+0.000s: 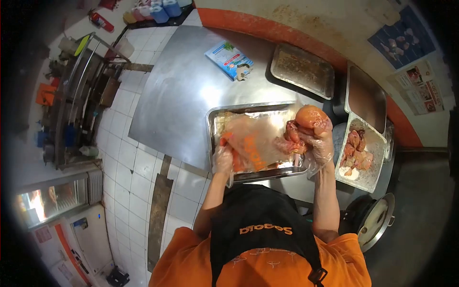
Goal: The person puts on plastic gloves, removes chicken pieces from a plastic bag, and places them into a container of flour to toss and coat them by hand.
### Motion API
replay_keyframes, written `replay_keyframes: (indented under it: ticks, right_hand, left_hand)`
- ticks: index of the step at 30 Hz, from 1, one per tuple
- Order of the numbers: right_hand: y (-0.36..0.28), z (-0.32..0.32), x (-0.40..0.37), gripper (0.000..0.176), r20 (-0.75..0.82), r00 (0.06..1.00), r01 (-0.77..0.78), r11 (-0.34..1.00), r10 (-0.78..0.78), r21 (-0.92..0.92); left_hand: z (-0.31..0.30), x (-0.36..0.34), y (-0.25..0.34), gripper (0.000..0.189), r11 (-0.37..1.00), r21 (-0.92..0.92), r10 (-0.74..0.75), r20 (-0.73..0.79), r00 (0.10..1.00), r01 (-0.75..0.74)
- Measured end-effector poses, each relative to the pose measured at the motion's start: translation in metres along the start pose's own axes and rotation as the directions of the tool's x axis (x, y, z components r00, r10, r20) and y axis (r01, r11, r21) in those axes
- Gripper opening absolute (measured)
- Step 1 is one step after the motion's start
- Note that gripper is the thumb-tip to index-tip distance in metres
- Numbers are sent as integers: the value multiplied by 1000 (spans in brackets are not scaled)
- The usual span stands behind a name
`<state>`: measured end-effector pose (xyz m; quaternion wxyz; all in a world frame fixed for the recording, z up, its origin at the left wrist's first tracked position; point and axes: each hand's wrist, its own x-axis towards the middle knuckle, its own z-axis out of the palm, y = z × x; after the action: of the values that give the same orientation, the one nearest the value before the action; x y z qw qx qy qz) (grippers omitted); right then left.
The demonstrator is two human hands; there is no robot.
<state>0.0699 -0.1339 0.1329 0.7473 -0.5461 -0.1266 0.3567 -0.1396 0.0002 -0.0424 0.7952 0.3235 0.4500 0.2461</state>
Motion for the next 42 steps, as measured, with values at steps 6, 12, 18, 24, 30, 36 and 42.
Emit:
replay_keyframes:
  ticks: [6, 12, 18, 24, 30, 36, 42]
  right_hand:
    - [10, -35, 0, 44, -60, 998, -15, 945, 37, 327]
    - [-2, -31, -13, 46, -103, 994, 4, 891, 48, 453]
    - [-30, -68, -35, 68, 11, 959, 284, 958, -284, 38]
    - [-59, -128, -80, 81, 57, 889, 435, 799, -454, -415]
    - [-74, -108, -86, 57, -195, 744, 412, 210, -639, 886]
    - [-115, -152, -86, 58, -271, 647, 416, 32, -713, 909]
    - [-119, -202, -114, 64, -294, 855, 415, 225, -427, 881]
  left_hand:
    - [-5, -30, 30, 50, 948, -267, 169, -31, 985, -171]
    - [65, -95, 78, 69, 413, 742, 689, 125, 714, -528]
    - [126, -114, 66, 82, -115, 910, 652, 372, 661, -399]
    - [276, -177, 54, 70, 899, -86, 405, 540, 738, -430]
    - [335, -191, 26, 66, 830, -5, 364, 762, 536, -557]
    - [374, -201, 4, 61, 642, 87, 294, 890, 349, -762]
    - [404, -198, -10, 57, 468, 177, 209, 930, 303, -866]
